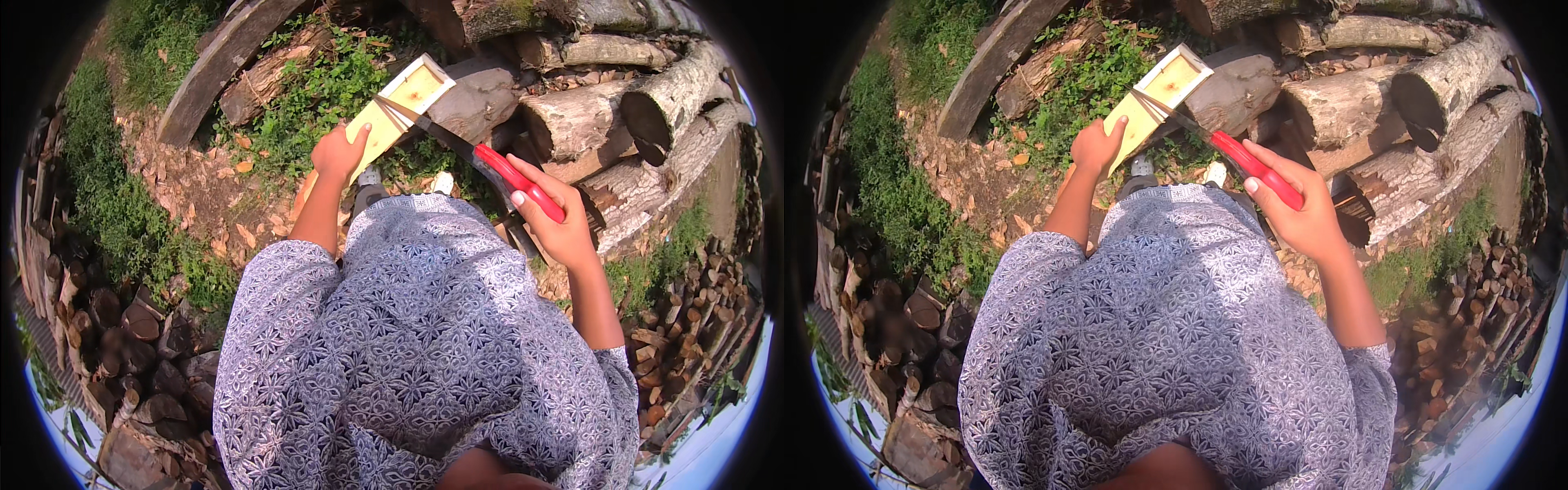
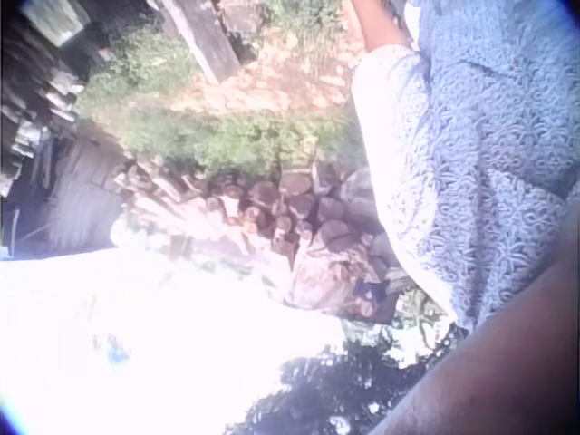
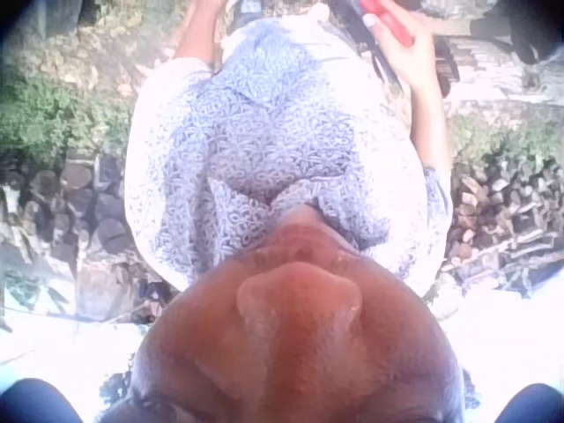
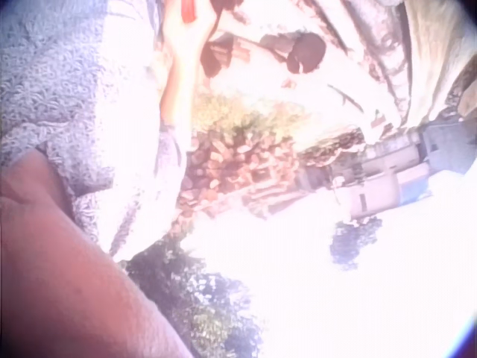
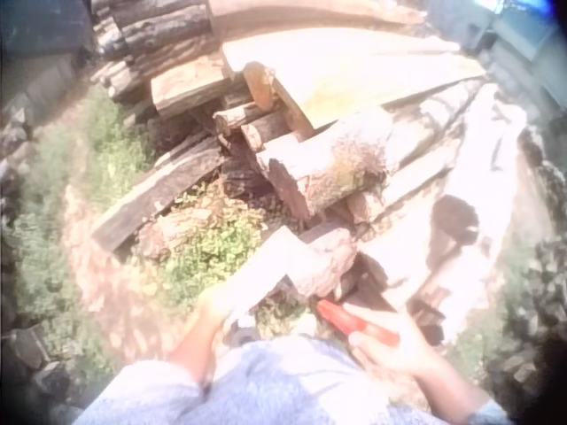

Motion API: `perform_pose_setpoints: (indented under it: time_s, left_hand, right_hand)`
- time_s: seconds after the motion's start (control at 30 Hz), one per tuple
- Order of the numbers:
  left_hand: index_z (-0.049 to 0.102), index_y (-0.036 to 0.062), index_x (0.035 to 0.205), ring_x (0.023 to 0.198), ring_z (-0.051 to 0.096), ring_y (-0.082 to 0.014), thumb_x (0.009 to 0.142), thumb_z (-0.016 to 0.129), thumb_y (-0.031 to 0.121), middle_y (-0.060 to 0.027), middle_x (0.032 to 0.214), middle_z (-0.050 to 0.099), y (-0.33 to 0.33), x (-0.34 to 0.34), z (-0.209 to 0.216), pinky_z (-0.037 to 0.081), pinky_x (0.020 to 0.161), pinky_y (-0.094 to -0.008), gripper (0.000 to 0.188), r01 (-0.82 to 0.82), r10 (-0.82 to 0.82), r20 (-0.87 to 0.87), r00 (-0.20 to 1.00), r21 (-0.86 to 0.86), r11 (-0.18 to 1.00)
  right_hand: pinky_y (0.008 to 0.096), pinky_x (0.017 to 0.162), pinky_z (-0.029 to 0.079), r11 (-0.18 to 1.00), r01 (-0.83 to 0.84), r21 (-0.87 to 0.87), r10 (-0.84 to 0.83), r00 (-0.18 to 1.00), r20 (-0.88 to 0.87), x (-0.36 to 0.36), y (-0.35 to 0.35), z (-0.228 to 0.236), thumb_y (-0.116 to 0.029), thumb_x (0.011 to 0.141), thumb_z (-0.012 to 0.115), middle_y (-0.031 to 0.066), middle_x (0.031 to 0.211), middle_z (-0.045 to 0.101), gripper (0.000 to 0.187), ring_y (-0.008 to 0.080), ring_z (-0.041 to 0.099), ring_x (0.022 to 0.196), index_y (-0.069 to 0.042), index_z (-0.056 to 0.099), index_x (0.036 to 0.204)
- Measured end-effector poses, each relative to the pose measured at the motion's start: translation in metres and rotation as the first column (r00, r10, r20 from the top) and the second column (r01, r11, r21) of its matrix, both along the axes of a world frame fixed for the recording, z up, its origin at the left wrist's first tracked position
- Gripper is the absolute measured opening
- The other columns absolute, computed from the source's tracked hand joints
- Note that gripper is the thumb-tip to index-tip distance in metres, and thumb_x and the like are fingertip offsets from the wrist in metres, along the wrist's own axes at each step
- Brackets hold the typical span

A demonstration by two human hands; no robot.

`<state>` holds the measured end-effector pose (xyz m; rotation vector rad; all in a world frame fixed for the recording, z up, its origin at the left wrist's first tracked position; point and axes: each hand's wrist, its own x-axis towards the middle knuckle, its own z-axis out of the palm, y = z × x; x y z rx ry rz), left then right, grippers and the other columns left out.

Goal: The person uses a red hand saw to cut a rectangular piece of light-colored wood resting on a log. After completing the cut, the person sits on the ground and uses a small knife to carve or shape the cut piece of wood.

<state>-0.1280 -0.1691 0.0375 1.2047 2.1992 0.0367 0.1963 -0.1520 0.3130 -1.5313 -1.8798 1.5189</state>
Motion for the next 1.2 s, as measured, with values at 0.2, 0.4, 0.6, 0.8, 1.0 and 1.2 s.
perform_pose_setpoints:
  time_s: [0.2, 0.4, 0.6, 0.8, 1.0, 1.2]
  left_hand:
    - [0.067, 0.0052, 0.096, 0.086, 0.072, -0.0350, 0.072, 0.072, 0.077, -0.0170, 0.093, 0.073, -0.019, -0.037, 0.040, 0.056, 0.075, -0.0488, 0.076, 0.136, -0.124, -0.089, 0.988, 0.141, 0.981]
    - [0.064, 0.0068, 0.101, 0.098, 0.069, -0.0303, 0.076, 0.084, 0.051, -0.0108, 0.105, 0.070, -0.041, -0.080, 0.042, 0.056, 0.080, -0.0440, 0.055, 0.334, -0.140, -0.469, 0.872, 0.361, 0.871]
    - [0.066, 0.0031, 0.122, 0.112, 0.067, -0.0333, 0.082, 0.075, 0.057, -0.0161, 0.122, 0.068, -0.043, -0.116, 0.042, 0.052, 0.092, -0.0468, 0.067, 0.096, -0.093, -0.104, 0.990, 0.025, 0.995]
    - [0.068, -0.0017, 0.130, 0.128, 0.061, -0.0389, 0.089, 0.050, 0.080, -0.0292, 0.138, 0.061, -0.097, -0.167, -0.046, 0.046, 0.106, -0.0458, 0.093, -0.387, 0.413, 0.367, 0.833, -0.147, 0.910]
    - [0.076, -0.0033, 0.096, 0.087, 0.068, -0.0350, 0.092, 0.051, 0.076, -0.0222, 0.094, 0.073, -0.079, -0.164, 0.021, 0.051, 0.081, -0.0452, 0.083, -0.317, 0.303, 0.345, 0.888, -0.017, 0.948]
    - [0.075, -0.0038, 0.104, 0.101, 0.068, -0.0448, 0.098, 0.038, 0.071, -0.0269, 0.107, 0.073, -0.054, -0.153, 0.015, 0.051, 0.091, -0.0513, 0.084, -0.266, 0.263, 0.039, 0.964, 0.176, 0.948]
  right_hand:
    - [0.0222, 0.075, 0.046, 0.997, 0.020, -0.072, -0.023, 0.998, -0.051, -0.007, -0.024, 0.034, -0.016, 0.096, 0.071, -0.0002, 0.094, 0.070, 0.049, 0.0037, 0.056, 0.080, -0.004, 0.062, 0.142]
    - [0.0203, 0.072, 0.044, 0.996, 0.073, -0.049, -0.079, 0.990, -0.118, -0.036, -0.047, 0.039, -0.014, 0.095, 0.070, -0.0004, 0.096, 0.069, 0.050, 0.0028, 0.054, 0.078, -0.001, 0.060, 0.143]
    - [0.0176, 0.057, 0.039, 0.969, 0.242, -0.042, -0.243, 0.919, -0.310, -0.046, -0.072, 0.036, -0.018, 0.097, 0.070, 0.0011, 0.096, 0.070, 0.051, 0.0005, 0.051, 0.065, 0.000, 0.059, 0.144]
    - [0.0185, 0.047, 0.032, 0.916, 0.397, 0.065, -0.339, 0.849, -0.405, -0.041, -0.092, 0.034, -0.026, 0.098, 0.068, -0.0018, 0.071, 0.062, 0.059, 0.0003, 0.044, 0.050, 0.006, 0.054, 0.145]
    - [0.0202, 0.045, 0.033, 0.811, 0.568, 0.137, -0.488, 0.787, -0.378, -0.013, -0.126, 0.042, -0.035, 0.098, 0.068, -0.0036, 0.064, 0.055, 0.068, 0.0017, 0.042, 0.047, 0.008, 0.050, 0.147]
    - [0.0226, 0.044, 0.033, 0.697, 0.690, 0.197, -0.494, 0.661, -0.565, 0.042, -0.165, 0.048, -0.037, 0.102, 0.061, -0.0055, 0.057, 0.043, 0.071, 0.0035, 0.038, 0.044, 0.014, 0.044, 0.148]
